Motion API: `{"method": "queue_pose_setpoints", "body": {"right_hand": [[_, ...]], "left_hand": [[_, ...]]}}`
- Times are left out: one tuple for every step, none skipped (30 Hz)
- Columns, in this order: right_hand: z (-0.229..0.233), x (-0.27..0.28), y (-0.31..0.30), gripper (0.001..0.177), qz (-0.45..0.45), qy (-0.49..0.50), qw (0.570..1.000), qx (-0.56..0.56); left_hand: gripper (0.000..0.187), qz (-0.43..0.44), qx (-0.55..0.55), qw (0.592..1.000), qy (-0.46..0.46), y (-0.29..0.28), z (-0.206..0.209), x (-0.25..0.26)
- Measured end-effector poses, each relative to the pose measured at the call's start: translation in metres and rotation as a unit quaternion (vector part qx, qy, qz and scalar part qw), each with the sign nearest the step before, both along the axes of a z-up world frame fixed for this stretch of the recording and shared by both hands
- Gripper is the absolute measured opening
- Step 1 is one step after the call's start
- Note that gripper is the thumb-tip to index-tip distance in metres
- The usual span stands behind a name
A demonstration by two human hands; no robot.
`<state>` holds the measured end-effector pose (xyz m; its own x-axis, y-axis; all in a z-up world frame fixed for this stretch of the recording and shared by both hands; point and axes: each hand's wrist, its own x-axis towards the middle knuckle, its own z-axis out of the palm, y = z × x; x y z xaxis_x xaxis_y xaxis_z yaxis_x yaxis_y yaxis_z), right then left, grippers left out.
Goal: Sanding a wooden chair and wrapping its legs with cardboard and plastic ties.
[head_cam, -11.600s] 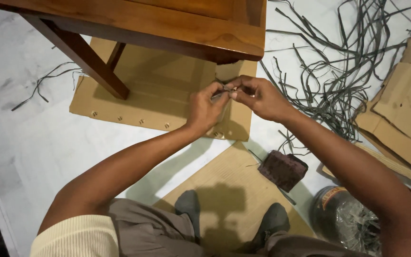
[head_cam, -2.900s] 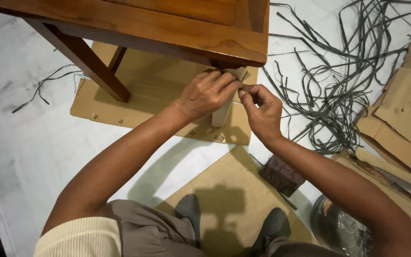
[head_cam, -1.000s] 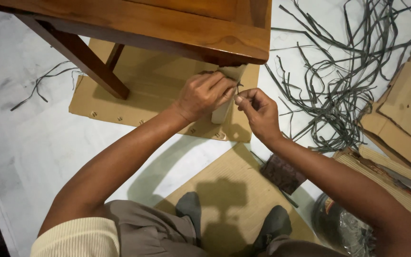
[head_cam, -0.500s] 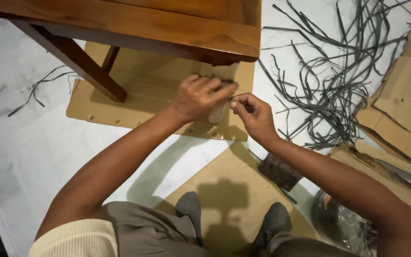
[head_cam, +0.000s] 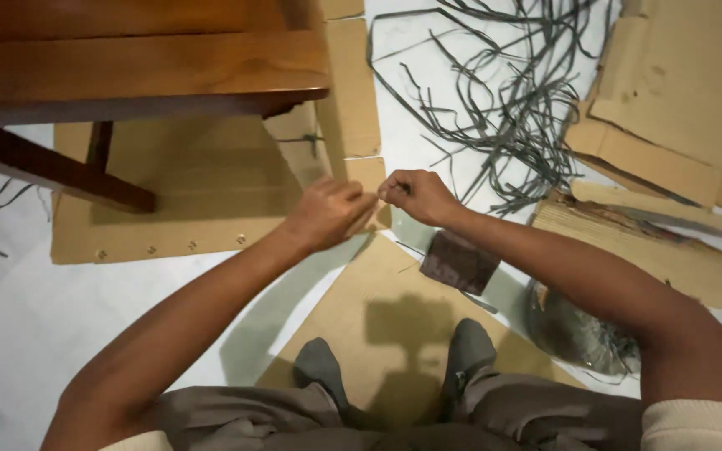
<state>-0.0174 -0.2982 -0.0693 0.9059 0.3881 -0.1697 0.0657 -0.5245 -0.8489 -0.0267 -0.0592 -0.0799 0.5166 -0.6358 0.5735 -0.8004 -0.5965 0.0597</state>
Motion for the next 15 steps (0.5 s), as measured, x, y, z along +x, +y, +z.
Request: {"method": "queue_pose_setpoints", "body": {"right_hand": [[-0.009, 0.004, -0.012, 0.012, -0.005, 0.002, 1.000, 0.000], [-0.017, 0.008, -0.025, 0.019, 0.032, -0.009, 0.997, -0.075], [-0.026, 0.013, -0.036, 0.026, 0.069, -0.019, 0.986, -0.149], [-0.035, 0.018, -0.048, 0.026, 0.065, -0.018, 0.987, -0.149], [-0.044, 0.023, -0.062, 0.027, 0.088, -0.010, 0.968, -0.233], [-0.053, 0.027, -0.075, 0.029, 0.110, -0.001, 0.943, -0.315], [-0.060, 0.028, -0.090, 0.029, 0.107, 0.002, 0.943, -0.315], [-0.068, 0.029, -0.105, 0.031, 0.118, 0.002, 0.924, -0.365], [-0.075, 0.031, -0.120, 0.035, 0.129, 0.002, 0.902, -0.413], [-0.084, 0.032, -0.135, 0.035, 0.127, 0.006, 0.902, -0.413], [-0.092, 0.033, -0.148, 0.035, 0.105, -0.001, 0.893, -0.439], [-0.100, 0.034, -0.161, 0.036, 0.083, -0.008, 0.882, -0.464], [-0.112, 0.036, -0.176, 0.036, 0.082, -0.006, 0.882, -0.463], [-0.123, 0.038, -0.191, 0.044, 0.080, -0.007, 0.884, -0.460], [-0.135, 0.040, -0.205, 0.052, 0.078, -0.010, 0.886, -0.456]], "left_hand": [[0.017, -0.005, 0.000, 1.000, 0.002, -0.007, -0.014, -0.001], [0.018, -0.022, 0.073, 0.991, 0.112, -0.014, -0.028, -0.001], [0.021, -0.039, 0.146, 0.964, 0.219, -0.020, -0.041, 0.000], [0.021, -0.044, 0.147, 0.964, 0.219, -0.026, -0.029, -0.003], [0.028, -0.040, 0.196, 0.935, 0.294, -0.032, -0.016, -0.006], [0.040, -0.036, 0.244, 0.898, 0.365, -0.038, -0.004, -0.008], [0.040, -0.040, 0.245, 0.897, 0.366, -0.042, -0.005, -0.007], [0.044, -0.038, 0.257, 0.877, 0.404, -0.045, -0.006, -0.006], [0.049, -0.035, 0.269, 0.855, 0.442, -0.049, -0.006, -0.005], [0.049, -0.038, 0.270, 0.854, 0.443, -0.052, -0.012, -0.003], [0.049, -0.035, 0.285, 0.841, 0.458, -0.053, -0.018, -0.001], [0.049, -0.031, 0.299, 0.828, 0.472, -0.055, -0.023, 0.000], [0.049, -0.033, 0.301, 0.827, 0.474, -0.055, -0.033, 0.001], [0.048, -0.031, 0.307, 0.816, 0.488, -0.054, -0.043, 0.002], [0.048, -0.029, 0.312, 0.806, 0.502, -0.053, -0.053, 0.003]]}}
